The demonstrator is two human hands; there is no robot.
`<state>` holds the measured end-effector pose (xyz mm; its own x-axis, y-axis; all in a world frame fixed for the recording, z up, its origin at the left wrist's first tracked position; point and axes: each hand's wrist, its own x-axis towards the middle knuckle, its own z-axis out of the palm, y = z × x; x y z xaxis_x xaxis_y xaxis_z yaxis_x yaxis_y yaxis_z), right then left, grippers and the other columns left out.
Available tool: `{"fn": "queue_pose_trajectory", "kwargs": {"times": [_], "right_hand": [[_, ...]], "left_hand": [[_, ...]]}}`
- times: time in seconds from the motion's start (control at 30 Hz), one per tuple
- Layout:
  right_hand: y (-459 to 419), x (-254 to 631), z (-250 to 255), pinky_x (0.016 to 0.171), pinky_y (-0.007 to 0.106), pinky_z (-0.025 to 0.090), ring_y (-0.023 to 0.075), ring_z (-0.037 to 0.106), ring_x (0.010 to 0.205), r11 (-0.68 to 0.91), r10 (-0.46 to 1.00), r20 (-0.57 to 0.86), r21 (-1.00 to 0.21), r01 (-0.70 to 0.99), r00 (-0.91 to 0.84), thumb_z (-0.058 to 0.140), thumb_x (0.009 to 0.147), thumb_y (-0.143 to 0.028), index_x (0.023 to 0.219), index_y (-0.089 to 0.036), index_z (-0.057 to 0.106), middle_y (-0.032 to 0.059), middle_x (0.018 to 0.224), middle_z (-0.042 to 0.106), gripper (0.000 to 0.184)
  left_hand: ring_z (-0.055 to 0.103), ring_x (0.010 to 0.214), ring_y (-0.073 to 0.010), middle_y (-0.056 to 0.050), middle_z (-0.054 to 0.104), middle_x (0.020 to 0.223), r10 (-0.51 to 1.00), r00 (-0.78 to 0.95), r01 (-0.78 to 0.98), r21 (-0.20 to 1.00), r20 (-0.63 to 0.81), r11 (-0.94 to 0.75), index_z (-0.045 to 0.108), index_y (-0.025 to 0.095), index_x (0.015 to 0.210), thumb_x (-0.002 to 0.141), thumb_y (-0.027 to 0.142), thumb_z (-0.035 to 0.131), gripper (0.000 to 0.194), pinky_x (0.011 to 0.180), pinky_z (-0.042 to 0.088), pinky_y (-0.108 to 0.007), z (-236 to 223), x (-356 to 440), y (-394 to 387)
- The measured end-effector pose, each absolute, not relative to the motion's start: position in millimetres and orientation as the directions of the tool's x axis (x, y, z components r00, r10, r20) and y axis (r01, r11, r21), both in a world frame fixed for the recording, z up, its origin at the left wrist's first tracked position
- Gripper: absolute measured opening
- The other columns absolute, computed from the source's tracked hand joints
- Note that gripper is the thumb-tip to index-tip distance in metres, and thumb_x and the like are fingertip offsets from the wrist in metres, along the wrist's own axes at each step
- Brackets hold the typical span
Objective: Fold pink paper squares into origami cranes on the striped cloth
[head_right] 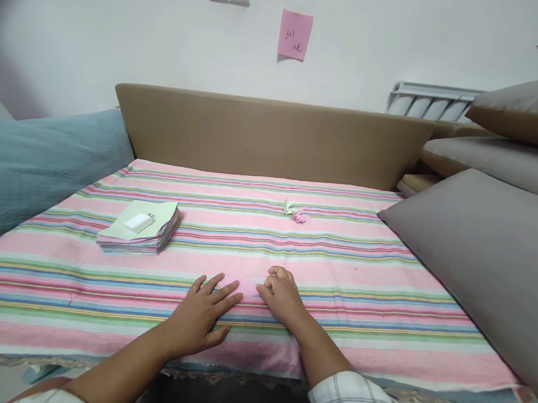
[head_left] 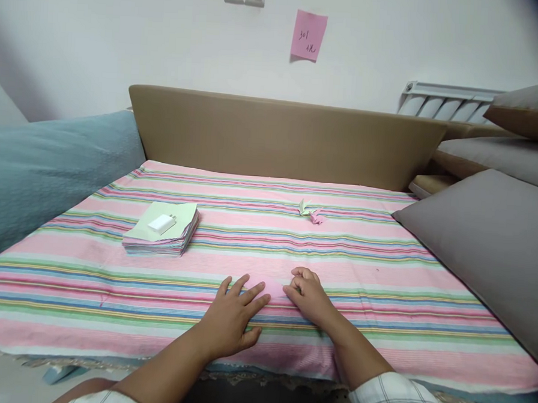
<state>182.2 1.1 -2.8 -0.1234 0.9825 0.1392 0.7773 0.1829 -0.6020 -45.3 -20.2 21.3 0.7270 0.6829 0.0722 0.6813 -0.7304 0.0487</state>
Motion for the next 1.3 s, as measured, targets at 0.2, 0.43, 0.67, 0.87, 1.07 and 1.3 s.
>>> {"fn": "queue_pose_trajectory", "kwargs": {"times": [0.2, 0.43, 0.67, 0.87, 1.07, 1.3], "right_hand": [[-1.1, 186.8, 0.6, 0.094, 0.041, 0.037, 0.0232, 0.043, 0.113, 0.215, 0.976, 0.098, -0.599, 0.771, -0.196, 0.047, 0.083, -0.027, 0.067, -0.020, 0.061, 0.0068, 0.114, 0.052, 0.023], [0.2, 202.8, 11.2, 0.084, 0.036, 0.043, 0.0203, 0.054, 0.094, 0.211, 0.977, 0.108, -0.516, 0.830, -0.182, 0.043, 0.083, -0.022, 0.068, -0.019, 0.059, 0.0066, 0.097, 0.060, 0.023], [-17.4, 171.1, 6.1, 0.105, 0.046, 0.027, 0.0252, 0.032, 0.129, 0.567, 0.813, 0.367, -0.320, 0.759, -0.453, 0.042, 0.088, -0.040, 0.132, -0.017, 0.041, 0.0118, 0.137, 0.042, 0.049], [-27.2, 152.9, -10.3, 0.108, 0.052, 0.015, 0.0286, 0.023, 0.133, 0.586, 0.805, 0.261, -0.214, 0.782, -0.532, 0.039, 0.085, -0.058, 0.139, -0.016, 0.029, 0.0134, 0.143, 0.030, 0.070], [-29.0, 154.6, -6.8, 0.107, 0.055, 0.013, 0.0293, 0.023, 0.133, 0.528, 0.849, 0.172, -0.254, 0.811, -0.499, 0.034, 0.084, -0.062, 0.139, -0.020, 0.031, 0.0111, 0.144, 0.029, 0.069], [-29.1, 152.5, -3.9, 0.107, 0.055, 0.013, 0.0288, 0.023, 0.133, 0.511, 0.859, 0.146, -0.291, 0.809, -0.490, 0.029, 0.086, -0.063, 0.138, -0.019, 0.032, 0.0095, 0.144, 0.030, 0.068]], "left_hand": [[0.026, 0.128, -0.0352, -0.001, 0.036, 0.142, 0.681, 0.725, 0.681, 0.037, 0.100, -0.731, 0.036, 0.034, 0.133, 0.074, 0.037, 0.054, 0.062, 0.099, 0.021, -0.059, 18.2, -46.2, -20.0], [0.026, 0.128, -0.0361, 0.000, 0.035, 0.143, 0.685, 0.724, 0.683, 0.055, 0.080, -0.728, 0.036, 0.034, 0.133, 0.074, 0.036, 0.054, 0.062, 0.099, 0.021, -0.061, 19.6, -45.5, -19.8], [0.026, 0.129, -0.0353, -0.001, 0.037, 0.141, 0.687, 0.720, 0.686, 0.046, 0.093, -0.726, 0.035, 0.035, 0.134, 0.074, 0.039, 0.054, 0.063, 0.100, 0.021, -0.059, 17.5, -46.1, -19.3], [0.027, 0.129, -0.0335, -0.002, 0.040, 0.139, 0.674, 0.724, 0.674, 0.058, 0.147, -0.736, 0.033, 0.033, 0.135, 0.078, 0.040, 0.050, 0.060, 0.102, 0.019, -0.058, 17.3, -47.3, -20.0], [0.028, 0.129, -0.0315, -0.008, 0.050, 0.130, 0.702, 0.682, 0.694, 0.123, 0.203, -0.710, 0.038, 0.022, 0.131, 0.079, 0.042, 0.048, 0.057, 0.104, 0.000, -0.061, 17.6, -45.3, -18.8], [0.022, 0.132, -0.0319, -0.011, 0.041, 0.137, 0.657, 0.730, 0.648, 0.114, 0.188, -0.753, 0.033, 0.017, 0.133, 0.074, 0.040, 0.051, 0.066, 0.104, -0.006, -0.061, 16.6, -36.7, -6.9]]}}
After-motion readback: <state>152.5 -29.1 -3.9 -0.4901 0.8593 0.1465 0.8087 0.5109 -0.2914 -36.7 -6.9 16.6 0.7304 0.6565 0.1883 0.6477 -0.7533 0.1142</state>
